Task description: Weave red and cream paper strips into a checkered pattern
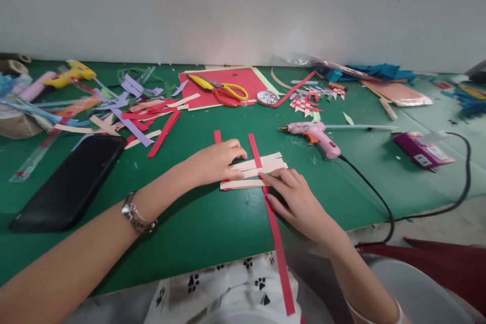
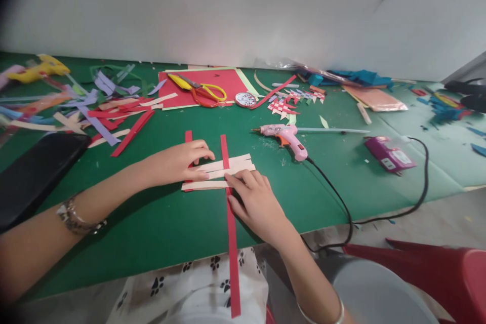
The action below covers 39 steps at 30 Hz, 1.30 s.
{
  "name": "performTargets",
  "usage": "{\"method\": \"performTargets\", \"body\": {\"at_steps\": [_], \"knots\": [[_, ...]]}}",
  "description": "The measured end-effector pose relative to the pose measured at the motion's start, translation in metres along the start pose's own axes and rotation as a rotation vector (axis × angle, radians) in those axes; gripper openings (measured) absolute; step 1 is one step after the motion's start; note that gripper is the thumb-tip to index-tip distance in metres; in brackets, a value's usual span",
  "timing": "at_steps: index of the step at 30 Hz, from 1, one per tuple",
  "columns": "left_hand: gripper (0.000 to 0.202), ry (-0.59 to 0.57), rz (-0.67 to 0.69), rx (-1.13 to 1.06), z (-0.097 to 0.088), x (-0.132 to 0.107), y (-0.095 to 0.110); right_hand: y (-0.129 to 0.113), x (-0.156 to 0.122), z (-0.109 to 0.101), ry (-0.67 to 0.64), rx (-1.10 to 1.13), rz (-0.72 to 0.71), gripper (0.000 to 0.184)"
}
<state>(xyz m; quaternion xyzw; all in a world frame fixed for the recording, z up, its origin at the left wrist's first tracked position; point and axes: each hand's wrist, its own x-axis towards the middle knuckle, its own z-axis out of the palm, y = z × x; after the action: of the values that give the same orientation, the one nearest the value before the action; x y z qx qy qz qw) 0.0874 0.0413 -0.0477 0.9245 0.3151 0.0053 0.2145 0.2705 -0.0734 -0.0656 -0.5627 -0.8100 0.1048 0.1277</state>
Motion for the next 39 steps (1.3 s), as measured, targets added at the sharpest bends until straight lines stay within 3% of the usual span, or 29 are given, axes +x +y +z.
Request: {"method": "performTargets", "body": {"at_steps": [3, 13, 19, 25, 39], "knots": [[0.029, 0.036, -0.030, 0.054, 0.005, 0.001, 0.003, 0.001, -0.001, 0.000, -0.011, -0.002, 0.001, 0.035], [0.012, 0.142, -0.034, -0.071, 0.014, 0.002, 0.000, 0.003, -0.002, 0.002, -0.005, -0.026, -0.004, 0.036], [0.017, 0.102, 0.010, -0.066, 0.010, 0.001, -0.002, 0.003, -0.003, 0.002, 0.001, -0.031, -0.007, 0.035], [0.026, 0.025, 0.081, 0.026, -0.003, -0.005, -0.017, 0.004, -0.003, 0.003, -0.008, -0.035, 0.001, 0.035], [0.023, 0.178, 0.168, 0.071, 0.007, -0.005, -0.023, 0.004, -0.004, 0.002, 0.002, -0.014, -0.005, 0.036]]}}
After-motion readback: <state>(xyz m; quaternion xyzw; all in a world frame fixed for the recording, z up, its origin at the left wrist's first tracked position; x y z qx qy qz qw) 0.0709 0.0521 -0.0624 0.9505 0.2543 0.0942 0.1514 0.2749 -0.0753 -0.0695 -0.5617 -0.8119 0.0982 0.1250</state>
